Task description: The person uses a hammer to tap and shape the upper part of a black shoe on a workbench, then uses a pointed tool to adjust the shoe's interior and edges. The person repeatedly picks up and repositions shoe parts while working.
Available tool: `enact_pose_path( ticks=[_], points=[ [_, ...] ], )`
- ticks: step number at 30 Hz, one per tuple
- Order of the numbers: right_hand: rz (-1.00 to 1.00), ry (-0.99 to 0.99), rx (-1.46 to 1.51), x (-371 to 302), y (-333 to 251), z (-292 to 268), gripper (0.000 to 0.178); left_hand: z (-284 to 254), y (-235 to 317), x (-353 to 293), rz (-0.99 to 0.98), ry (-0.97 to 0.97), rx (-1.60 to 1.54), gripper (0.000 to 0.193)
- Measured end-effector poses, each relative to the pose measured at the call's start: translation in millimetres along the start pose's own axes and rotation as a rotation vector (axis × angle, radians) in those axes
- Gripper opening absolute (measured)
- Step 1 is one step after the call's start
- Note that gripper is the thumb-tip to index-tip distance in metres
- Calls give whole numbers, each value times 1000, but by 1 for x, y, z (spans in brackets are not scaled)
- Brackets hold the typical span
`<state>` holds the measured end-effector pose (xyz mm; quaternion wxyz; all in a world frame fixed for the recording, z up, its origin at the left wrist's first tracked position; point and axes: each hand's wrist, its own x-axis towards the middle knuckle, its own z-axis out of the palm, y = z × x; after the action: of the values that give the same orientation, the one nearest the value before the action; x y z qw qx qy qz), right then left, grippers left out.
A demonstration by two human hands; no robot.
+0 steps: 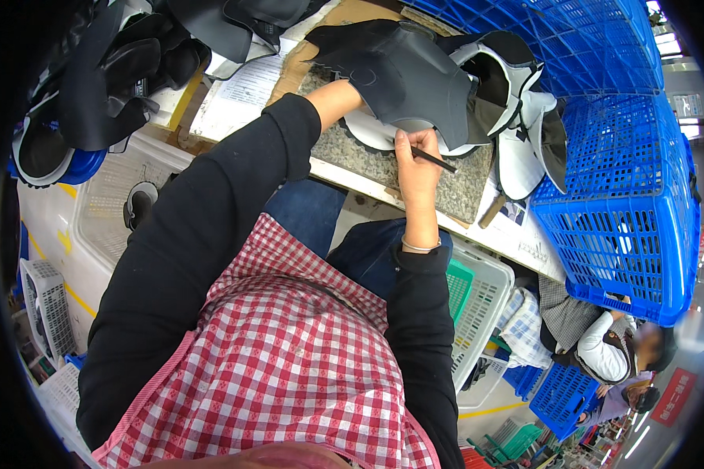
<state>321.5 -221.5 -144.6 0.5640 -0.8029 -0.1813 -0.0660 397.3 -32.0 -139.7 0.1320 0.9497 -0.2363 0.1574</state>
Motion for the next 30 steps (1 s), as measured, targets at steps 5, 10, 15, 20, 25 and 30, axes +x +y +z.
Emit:
enact_pose_path(
  ticks=[5, 10, 15, 20, 25, 30],
  points=[
    [-101, 64, -86, -1, 6, 2, 32, -3, 0, -8, -15, 36, 4, 27],
    [-110, 60, -191, 0, 7, 6, 32, -1, -2, -13, -29, 60, 11, 27],
    [-69, 1, -88, -2, 8, 4, 31, -2, 1, -3, -43, 66, 24, 27],
    [-56, 12, -111, -2, 8, 5, 30, 2, 0, -2, -51, 90, 37, 27],
    [42, 4, 108, -11, -1, -3, 17, 4, -11, -26, -89, 177, 35, 27],
    [212, -259, 654, -50, -26, -14, 68, -7, 30, -86, -407, 540, -691, 32]
  ],
)
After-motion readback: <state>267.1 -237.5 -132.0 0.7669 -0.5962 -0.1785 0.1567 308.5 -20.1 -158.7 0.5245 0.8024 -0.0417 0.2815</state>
